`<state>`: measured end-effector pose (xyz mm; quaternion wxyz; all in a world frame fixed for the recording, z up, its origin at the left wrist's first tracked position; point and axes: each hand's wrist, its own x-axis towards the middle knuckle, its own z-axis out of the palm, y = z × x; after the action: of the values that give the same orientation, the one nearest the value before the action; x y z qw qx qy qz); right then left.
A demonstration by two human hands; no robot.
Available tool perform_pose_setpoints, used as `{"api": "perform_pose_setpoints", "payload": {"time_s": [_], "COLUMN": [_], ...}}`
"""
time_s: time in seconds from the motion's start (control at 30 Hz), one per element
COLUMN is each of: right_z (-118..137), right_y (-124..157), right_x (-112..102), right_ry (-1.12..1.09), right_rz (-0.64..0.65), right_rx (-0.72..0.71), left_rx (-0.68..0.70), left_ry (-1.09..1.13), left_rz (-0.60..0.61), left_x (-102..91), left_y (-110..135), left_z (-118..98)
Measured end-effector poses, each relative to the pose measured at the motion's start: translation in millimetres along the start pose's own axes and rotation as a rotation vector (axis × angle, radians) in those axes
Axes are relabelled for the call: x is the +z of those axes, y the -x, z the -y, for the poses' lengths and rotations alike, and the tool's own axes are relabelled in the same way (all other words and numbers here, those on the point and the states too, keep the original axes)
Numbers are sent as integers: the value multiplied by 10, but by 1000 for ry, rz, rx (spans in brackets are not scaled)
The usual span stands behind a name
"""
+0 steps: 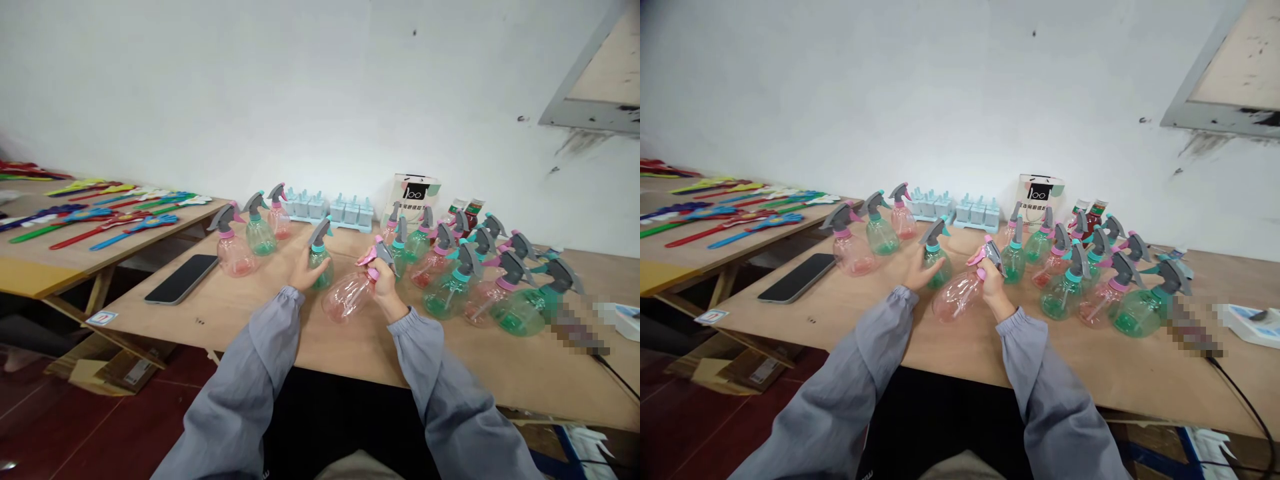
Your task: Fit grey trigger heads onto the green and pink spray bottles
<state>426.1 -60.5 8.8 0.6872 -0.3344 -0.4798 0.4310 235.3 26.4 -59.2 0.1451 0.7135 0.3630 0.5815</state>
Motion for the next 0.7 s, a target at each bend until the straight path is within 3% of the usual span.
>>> {"api": "perform_pose_setpoints", "payload": {"time_s": [0.23, 0.47, 0.7], "right_z": [112, 376, 260], "right_y": [111, 292, 185], "right_x": [-99, -585, -734], "right_ry": [290, 602, 676], "right_rz": [-106, -419, -484], "right_rx": [-199, -411, -551], "left_rx": [17, -24, -38], "left_ry": [12, 21, 24], "left_rz": [5, 16, 21], "left_x": [-18, -14, -19], "left_y": [-5, 4, 2], "left_z": [-51, -63, -64]}}
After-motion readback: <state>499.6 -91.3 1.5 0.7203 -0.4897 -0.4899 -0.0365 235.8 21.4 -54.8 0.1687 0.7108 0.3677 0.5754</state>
